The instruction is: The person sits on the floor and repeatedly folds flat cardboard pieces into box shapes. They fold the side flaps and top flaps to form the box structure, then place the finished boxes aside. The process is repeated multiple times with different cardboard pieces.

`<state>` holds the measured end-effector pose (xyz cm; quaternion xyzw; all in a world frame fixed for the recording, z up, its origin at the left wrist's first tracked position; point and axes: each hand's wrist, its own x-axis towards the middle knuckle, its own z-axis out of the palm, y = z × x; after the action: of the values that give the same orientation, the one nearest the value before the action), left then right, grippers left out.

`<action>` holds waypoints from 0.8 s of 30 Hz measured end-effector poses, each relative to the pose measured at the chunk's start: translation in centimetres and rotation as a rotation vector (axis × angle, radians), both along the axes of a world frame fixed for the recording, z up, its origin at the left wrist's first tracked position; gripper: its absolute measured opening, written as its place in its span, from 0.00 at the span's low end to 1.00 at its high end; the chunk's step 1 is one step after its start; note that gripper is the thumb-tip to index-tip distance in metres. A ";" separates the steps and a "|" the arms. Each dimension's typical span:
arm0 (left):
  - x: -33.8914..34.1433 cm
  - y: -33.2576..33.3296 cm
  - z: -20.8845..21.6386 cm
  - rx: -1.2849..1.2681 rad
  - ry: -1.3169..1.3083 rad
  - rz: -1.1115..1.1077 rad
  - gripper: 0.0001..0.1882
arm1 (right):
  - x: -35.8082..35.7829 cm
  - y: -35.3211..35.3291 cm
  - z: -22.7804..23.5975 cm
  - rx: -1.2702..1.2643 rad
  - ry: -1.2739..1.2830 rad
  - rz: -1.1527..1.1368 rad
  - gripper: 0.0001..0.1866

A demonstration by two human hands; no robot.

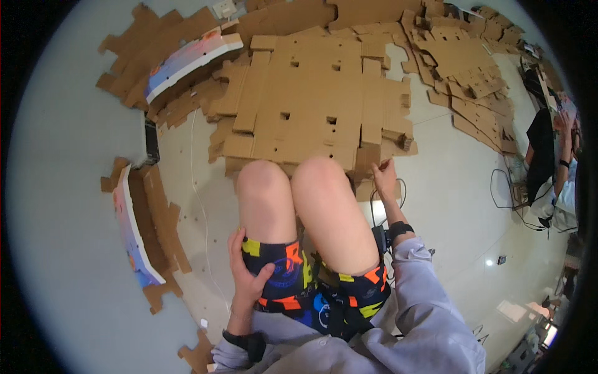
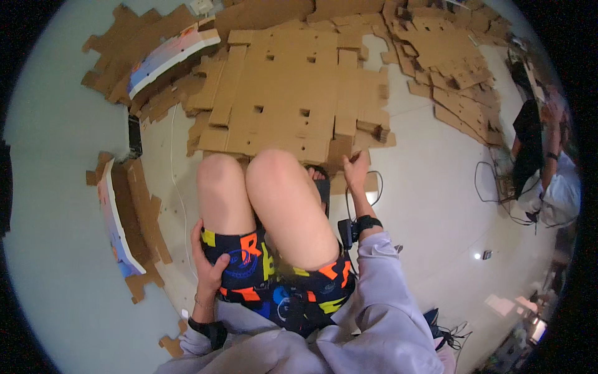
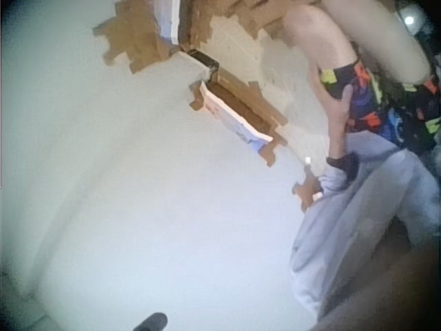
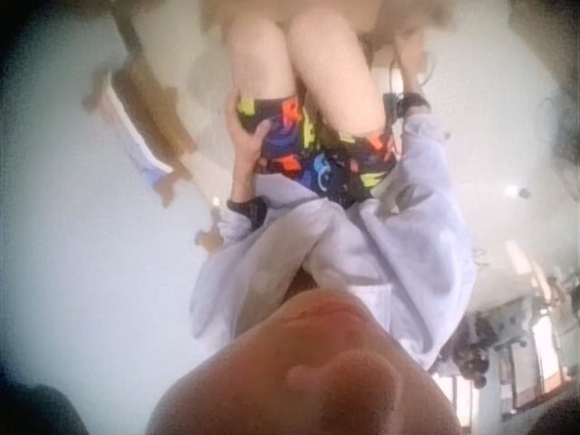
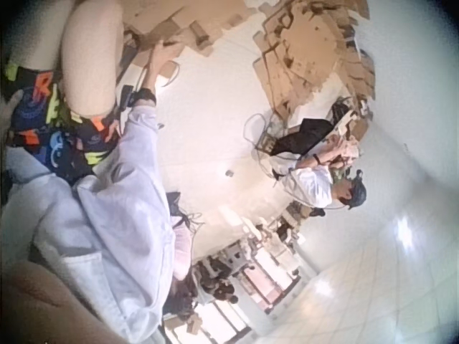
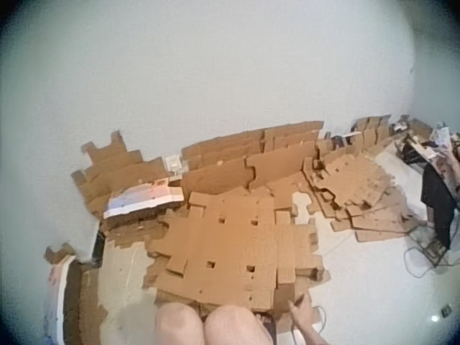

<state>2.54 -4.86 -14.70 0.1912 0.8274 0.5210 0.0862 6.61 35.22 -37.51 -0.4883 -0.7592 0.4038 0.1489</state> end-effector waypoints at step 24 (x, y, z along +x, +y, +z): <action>-8.4 1.4 -1.1 1.386 -0.639 0.359 0.41 | 18.1 -3.2 29.2 -0.090 1.323 -0.115 0.25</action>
<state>-5.90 -3.49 -15.77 -0.0944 0.2666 0.9544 0.0956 24.76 32.04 -8.31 -0.1830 -0.4631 0.6411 0.5840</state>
